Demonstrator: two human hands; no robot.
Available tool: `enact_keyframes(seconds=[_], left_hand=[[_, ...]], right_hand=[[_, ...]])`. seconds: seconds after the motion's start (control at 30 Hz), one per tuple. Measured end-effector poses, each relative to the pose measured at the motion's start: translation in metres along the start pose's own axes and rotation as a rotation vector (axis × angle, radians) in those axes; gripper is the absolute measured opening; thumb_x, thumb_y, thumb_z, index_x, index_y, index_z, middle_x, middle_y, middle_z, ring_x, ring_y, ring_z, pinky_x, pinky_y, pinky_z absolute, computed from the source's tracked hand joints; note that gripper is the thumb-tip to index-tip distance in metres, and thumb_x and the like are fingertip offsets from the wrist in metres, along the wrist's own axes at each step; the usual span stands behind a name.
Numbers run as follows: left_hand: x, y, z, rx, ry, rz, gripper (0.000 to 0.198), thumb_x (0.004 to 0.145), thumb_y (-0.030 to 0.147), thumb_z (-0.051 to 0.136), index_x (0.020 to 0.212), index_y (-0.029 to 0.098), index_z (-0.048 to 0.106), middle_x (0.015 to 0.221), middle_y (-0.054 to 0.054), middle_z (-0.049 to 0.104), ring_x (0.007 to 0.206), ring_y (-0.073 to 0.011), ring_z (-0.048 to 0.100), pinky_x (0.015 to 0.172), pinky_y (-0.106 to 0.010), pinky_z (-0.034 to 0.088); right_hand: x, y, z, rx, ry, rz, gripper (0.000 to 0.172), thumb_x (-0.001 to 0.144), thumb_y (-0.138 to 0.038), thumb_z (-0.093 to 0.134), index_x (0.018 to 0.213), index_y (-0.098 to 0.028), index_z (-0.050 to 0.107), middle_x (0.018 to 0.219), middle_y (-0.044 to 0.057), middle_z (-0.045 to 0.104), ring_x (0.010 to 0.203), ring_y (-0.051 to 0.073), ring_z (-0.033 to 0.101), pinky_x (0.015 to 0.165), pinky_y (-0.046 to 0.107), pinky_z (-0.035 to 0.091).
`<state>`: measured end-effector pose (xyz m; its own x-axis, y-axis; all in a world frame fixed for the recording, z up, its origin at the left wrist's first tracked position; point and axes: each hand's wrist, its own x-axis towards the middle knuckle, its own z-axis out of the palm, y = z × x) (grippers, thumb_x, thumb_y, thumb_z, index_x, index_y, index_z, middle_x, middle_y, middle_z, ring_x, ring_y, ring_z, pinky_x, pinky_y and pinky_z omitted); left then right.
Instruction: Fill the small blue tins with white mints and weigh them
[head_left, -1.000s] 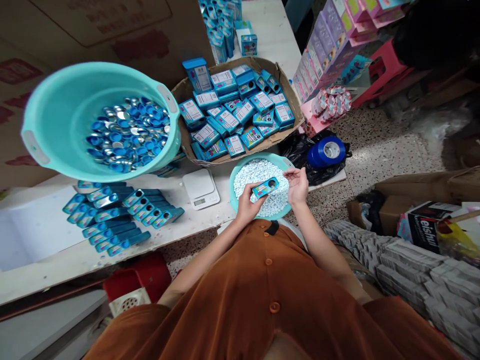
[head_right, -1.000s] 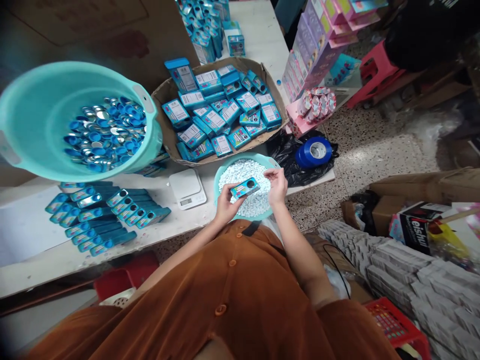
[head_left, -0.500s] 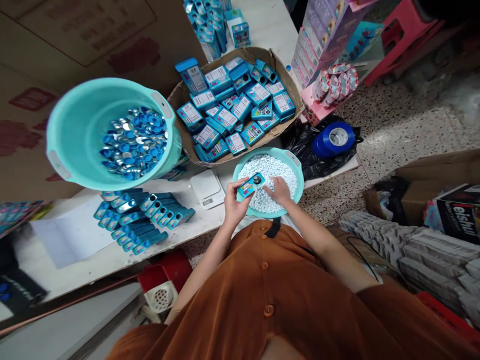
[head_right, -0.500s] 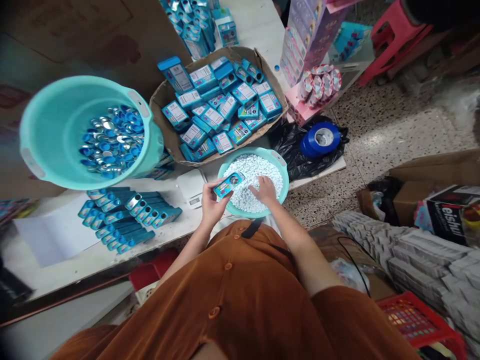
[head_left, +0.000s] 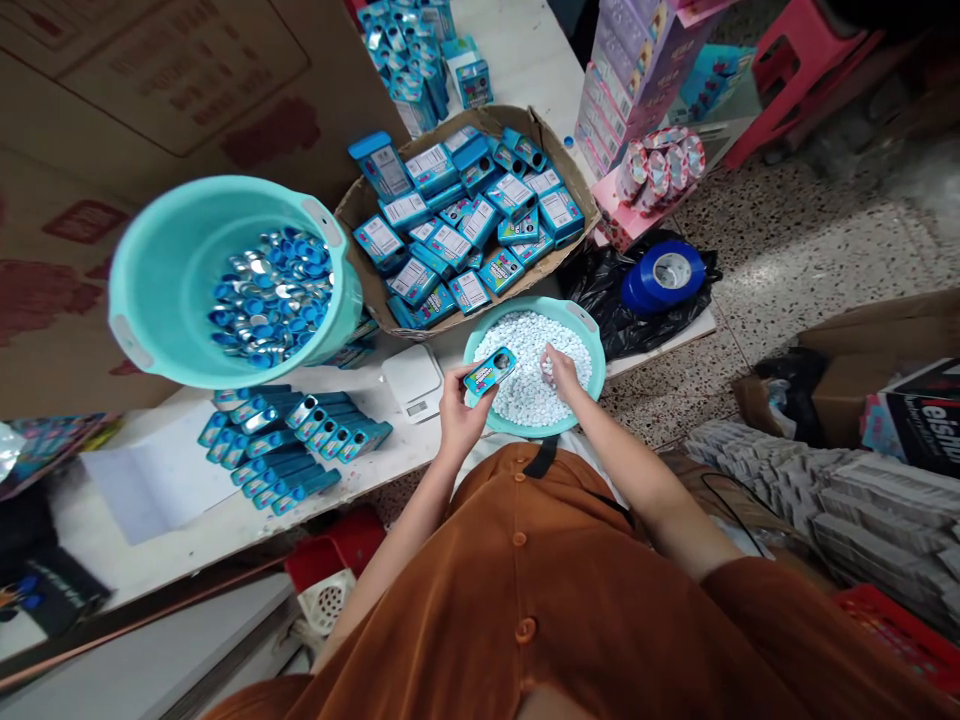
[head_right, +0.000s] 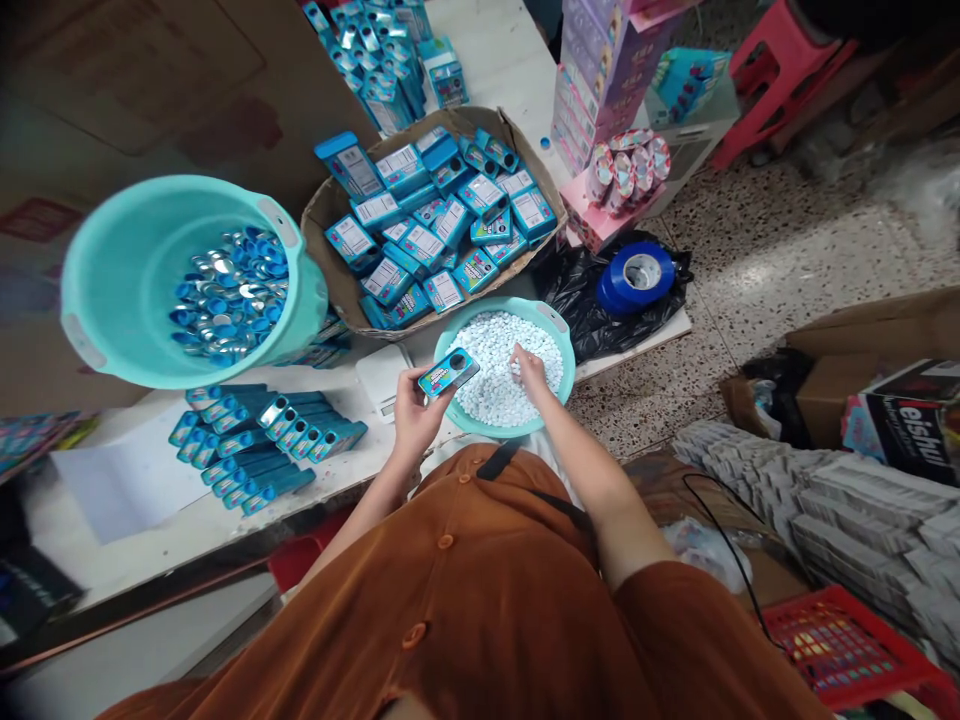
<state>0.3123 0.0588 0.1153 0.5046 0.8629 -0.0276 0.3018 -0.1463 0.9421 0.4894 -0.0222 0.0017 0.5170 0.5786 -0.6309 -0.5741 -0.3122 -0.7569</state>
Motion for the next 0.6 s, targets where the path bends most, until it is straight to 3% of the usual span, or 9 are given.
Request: enact_keyframes(seconds=[0.13, 0.3, 0.43, 0.6], left_hand=[[-0.008, -0.006, 0.004, 0.043, -0.062, -0.014, 0.035, 0.077, 0.027, 0.067, 0.108, 0.022, 0.053, 0.105, -0.005, 0.06, 0.098, -0.0187, 0.06, 0.086, -0.033, 0.048], [-0.014, -0.006, 0.01, 0.101, -0.176, 0.009, 0.034, 0.079, 0.027, 0.064, 0.111, 0.023, 0.055, 0.108, -0.004, 0.063, 0.1, -0.0196, 0.06, 0.088, -0.033, 0.047], [-0.018, -0.003, 0.017, 0.134, -0.246, 0.039, 0.033, 0.079, 0.025, 0.064, 0.111, 0.023, 0.056, 0.105, -0.003, 0.064, 0.098, -0.0193, 0.061, 0.087, -0.033, 0.047], [-0.018, 0.003, 0.025, 0.152, -0.285, 0.078, 0.036, 0.077, 0.021, 0.062, 0.112, 0.023, 0.057, 0.11, -0.004, 0.065, 0.102, -0.0209, 0.06, 0.089, -0.035, 0.046]], right_hand=[[-0.014, -0.025, 0.006, 0.497, -0.121, 0.16, 0.035, 0.077, -0.056, 0.057, 0.072, -0.023, 0.045, 0.055, -0.008, 0.045, 0.038, 0.006, 0.034, 0.035, 0.019, 0.023], [-0.036, -0.067, 0.015, 0.802, -0.161, 0.134, 0.027, 0.084, -0.045, 0.053, 0.073, -0.023, 0.042, 0.055, -0.008, 0.045, 0.038, 0.005, 0.035, 0.033, 0.017, 0.025], [-0.055, -0.09, 0.02, 0.831, -0.177, 0.079, 0.028, 0.086, -0.043, 0.052, 0.071, -0.023, 0.04, 0.053, -0.009, 0.04, 0.036, 0.005, 0.031, 0.032, 0.017, 0.026], [-0.072, -0.097, 0.03, 0.61, -0.081, -0.107, 0.035, 0.086, -0.05, 0.049, 0.066, -0.022, 0.043, 0.055, -0.006, 0.043, 0.044, 0.006, 0.043, 0.04, 0.019, 0.036]])
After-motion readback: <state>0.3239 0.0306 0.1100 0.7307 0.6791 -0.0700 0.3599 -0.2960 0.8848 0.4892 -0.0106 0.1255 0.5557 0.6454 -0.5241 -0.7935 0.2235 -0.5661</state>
